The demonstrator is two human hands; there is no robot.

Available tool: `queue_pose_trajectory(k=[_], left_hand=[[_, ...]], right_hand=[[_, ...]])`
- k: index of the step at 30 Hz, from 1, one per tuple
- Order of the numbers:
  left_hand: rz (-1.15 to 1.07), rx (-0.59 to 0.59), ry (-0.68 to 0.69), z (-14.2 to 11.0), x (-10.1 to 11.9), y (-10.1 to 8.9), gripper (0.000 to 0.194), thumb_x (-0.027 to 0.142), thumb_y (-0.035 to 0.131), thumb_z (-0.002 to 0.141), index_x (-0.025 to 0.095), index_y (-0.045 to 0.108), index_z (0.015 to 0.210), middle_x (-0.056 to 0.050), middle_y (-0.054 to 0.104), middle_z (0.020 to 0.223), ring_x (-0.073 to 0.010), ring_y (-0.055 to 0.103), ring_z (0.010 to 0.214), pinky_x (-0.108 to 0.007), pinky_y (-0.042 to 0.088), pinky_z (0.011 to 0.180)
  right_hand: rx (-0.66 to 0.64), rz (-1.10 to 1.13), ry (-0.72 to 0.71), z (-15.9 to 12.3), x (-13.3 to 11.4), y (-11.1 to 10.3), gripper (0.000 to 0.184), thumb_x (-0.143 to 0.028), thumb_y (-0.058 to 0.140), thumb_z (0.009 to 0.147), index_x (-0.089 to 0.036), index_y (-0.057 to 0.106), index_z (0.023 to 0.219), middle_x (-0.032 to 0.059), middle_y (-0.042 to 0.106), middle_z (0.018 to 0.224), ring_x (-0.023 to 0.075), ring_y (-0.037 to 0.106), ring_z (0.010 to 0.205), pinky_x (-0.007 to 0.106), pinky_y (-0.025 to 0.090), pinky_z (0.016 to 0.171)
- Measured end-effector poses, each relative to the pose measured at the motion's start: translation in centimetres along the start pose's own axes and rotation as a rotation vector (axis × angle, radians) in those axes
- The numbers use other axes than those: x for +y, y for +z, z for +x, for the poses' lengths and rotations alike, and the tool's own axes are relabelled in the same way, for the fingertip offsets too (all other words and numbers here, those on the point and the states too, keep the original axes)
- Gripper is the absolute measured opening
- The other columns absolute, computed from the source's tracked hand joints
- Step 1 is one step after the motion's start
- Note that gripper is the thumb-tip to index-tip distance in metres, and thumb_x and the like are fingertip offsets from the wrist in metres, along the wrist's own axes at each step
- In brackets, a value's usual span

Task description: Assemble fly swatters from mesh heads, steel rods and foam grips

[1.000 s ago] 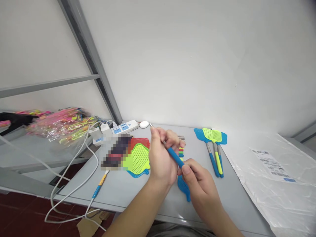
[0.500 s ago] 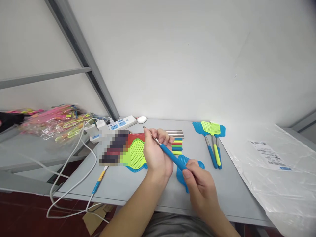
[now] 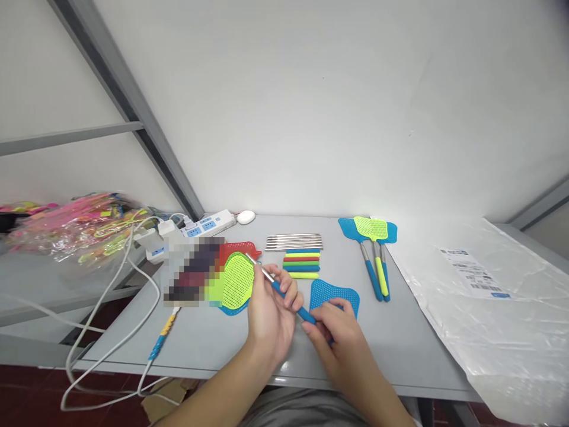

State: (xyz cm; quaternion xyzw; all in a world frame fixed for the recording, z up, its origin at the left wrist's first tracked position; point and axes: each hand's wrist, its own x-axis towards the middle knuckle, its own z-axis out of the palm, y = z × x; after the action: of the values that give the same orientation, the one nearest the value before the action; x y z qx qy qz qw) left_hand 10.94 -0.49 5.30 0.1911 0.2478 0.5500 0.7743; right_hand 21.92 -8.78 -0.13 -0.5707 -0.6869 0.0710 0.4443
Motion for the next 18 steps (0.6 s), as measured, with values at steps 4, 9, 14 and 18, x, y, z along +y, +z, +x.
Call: queue_pose_trajectory(k=[4, 9, 14, 18], left_hand=[[0.034, 0.031, -0.056, -0.3, 0.0, -2.3, 0.026, 0.042, 0.048, 0.096, 0.020, 0.047, 0.082, 0.007, 0.035, 0.062, -0.0040, 0.027, 0.039, -0.015, 0.027, 0.035], [0.210, -0.049, -0.317, -0.1, 0.2, -2.9, 0.030, 0.049, 0.051, 0.093, 0.021, 0.049, 0.084, 0.009, 0.035, 0.057, -0.0022, 0.015, 0.035, -0.013, 0.019, 0.030], [0.533, -0.245, -0.532, -1.0, -0.3, -2.7, 0.029, 0.050, 0.046, 0.095, 0.023, 0.052, 0.101, 0.007, 0.049, 0.063, -0.0021, 0.019, 0.034, -0.014, 0.024, 0.029], [0.702, -0.428, -0.544, -1.7, -0.4, -2.8, 0.020, 0.042, 0.044, 0.097, 0.023, 0.049, 0.104, 0.004, 0.057, 0.075, -0.0027, 0.027, 0.036, -0.014, 0.032, 0.031]], right_hand=[[-0.051, -0.247, 0.038, -1.0, 0.6, -0.6, 0.032, -0.043, 0.065, 0.088, -0.026, 0.060, 0.114, 0.0069, 0.066, 0.106, 0.0256, 0.060, 0.101, 0.051, 0.032, 0.101], [-0.114, -0.596, 0.109, -2.5, 2.2, -1.0, 0.062, -0.050, 0.050, 0.094, -0.021, 0.038, 0.147, 0.0160, 0.041, 0.152, 0.0382, 0.035, 0.139, 0.060, 0.030, 0.104], [-0.104, -0.665, 0.140, -2.9, 2.9, -0.5, 0.069, -0.057, 0.048, 0.092, -0.016, 0.039, 0.147, 0.0184, 0.041, 0.151, 0.0389, 0.036, 0.140, 0.061, 0.034, 0.103], [-0.073, -0.664, 0.122, -3.0, 3.1, -0.3, 0.062, -0.050, 0.051, 0.090, -0.015, 0.045, 0.141, 0.0192, 0.044, 0.149, 0.0389, 0.036, 0.140, 0.062, 0.033, 0.104]])
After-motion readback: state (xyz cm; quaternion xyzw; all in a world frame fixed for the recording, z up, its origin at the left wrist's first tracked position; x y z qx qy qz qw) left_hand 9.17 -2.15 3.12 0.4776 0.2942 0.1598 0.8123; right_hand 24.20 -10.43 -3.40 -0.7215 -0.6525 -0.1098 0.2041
